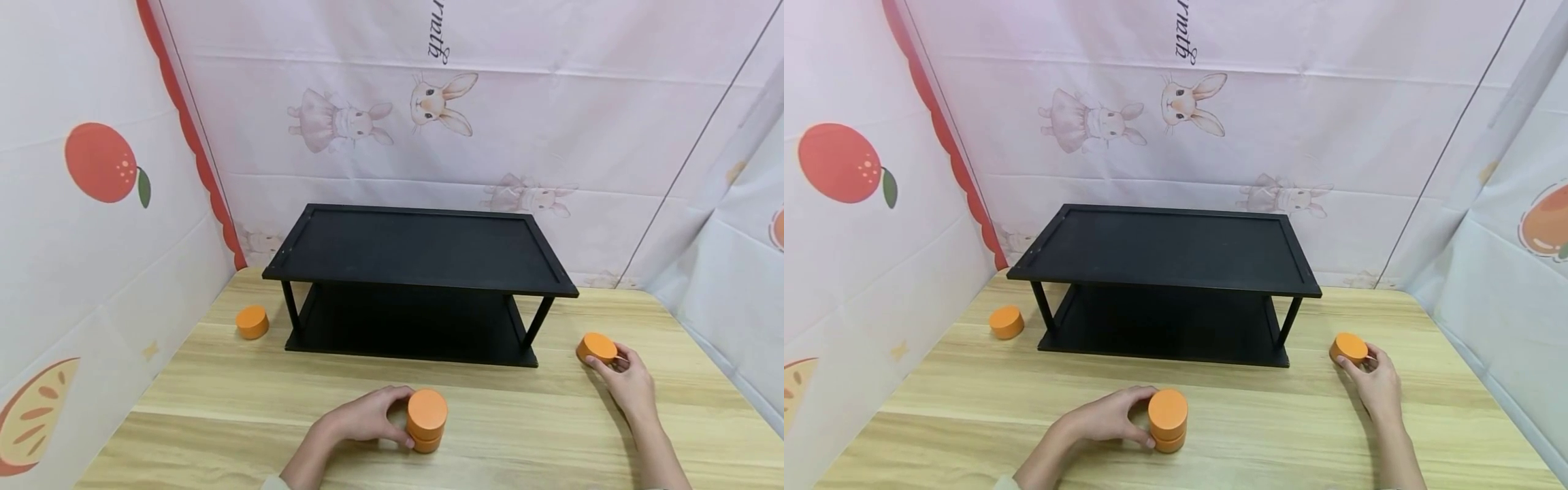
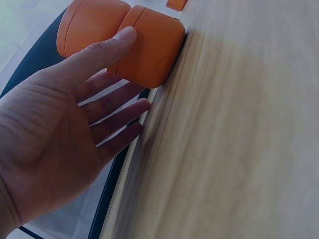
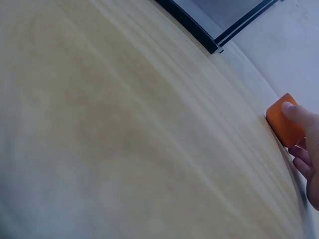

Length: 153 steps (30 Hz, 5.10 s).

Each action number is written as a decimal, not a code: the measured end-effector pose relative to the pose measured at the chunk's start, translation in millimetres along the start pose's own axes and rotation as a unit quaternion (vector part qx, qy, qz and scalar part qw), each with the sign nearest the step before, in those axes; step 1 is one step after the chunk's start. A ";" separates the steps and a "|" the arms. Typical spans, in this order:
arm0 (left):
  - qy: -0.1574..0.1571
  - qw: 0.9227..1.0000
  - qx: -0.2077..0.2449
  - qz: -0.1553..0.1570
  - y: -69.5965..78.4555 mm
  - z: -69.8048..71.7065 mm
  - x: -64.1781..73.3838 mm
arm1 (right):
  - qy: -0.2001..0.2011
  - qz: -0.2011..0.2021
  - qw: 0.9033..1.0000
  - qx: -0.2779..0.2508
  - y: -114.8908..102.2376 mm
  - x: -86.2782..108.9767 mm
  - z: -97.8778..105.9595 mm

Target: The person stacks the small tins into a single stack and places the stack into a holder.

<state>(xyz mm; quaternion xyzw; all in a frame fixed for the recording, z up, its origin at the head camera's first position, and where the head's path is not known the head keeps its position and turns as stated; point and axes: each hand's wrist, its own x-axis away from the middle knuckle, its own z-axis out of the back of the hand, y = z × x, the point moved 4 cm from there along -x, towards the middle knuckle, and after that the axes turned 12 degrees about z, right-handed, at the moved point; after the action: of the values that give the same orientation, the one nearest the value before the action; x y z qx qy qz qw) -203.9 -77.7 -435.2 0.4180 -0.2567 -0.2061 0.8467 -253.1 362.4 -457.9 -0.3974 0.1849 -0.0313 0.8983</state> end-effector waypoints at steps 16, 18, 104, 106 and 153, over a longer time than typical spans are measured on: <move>0.000 1.000 0.002 -0.001 -1.2 -0.6 -0.4 | -0.009 0.021 1.000 0.009 -2.8 0.3 1.2; 0.000 1.000 0.001 -0.001 -2.1 -0.8 -0.7 | -0.007 0.021 1.000 0.008 -2.3 0.6 1.0; -0.040 0.995 0.084 -0.021 -1.6 -1.4 -0.5 | -0.055 0.119 0.991 0.004 -71.4 9.0 27.3; -0.043 0.995 0.093 -0.018 -1.2 -1.3 0.2 | -0.053 0.125 0.991 0.007 -75.3 9.9 28.1; -0.039 0.991 0.129 -0.008 -1.4 -1.1 3.2 | -0.093 0.194 0.976 -0.029 -131.7 26.9 17.7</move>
<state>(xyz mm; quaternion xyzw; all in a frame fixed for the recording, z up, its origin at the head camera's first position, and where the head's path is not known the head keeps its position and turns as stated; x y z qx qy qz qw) -200.9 -79.6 -436.1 0.5171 -0.3107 -0.1939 0.7736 -209.8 279.5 -359.7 -0.3808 0.1746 0.1862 0.8887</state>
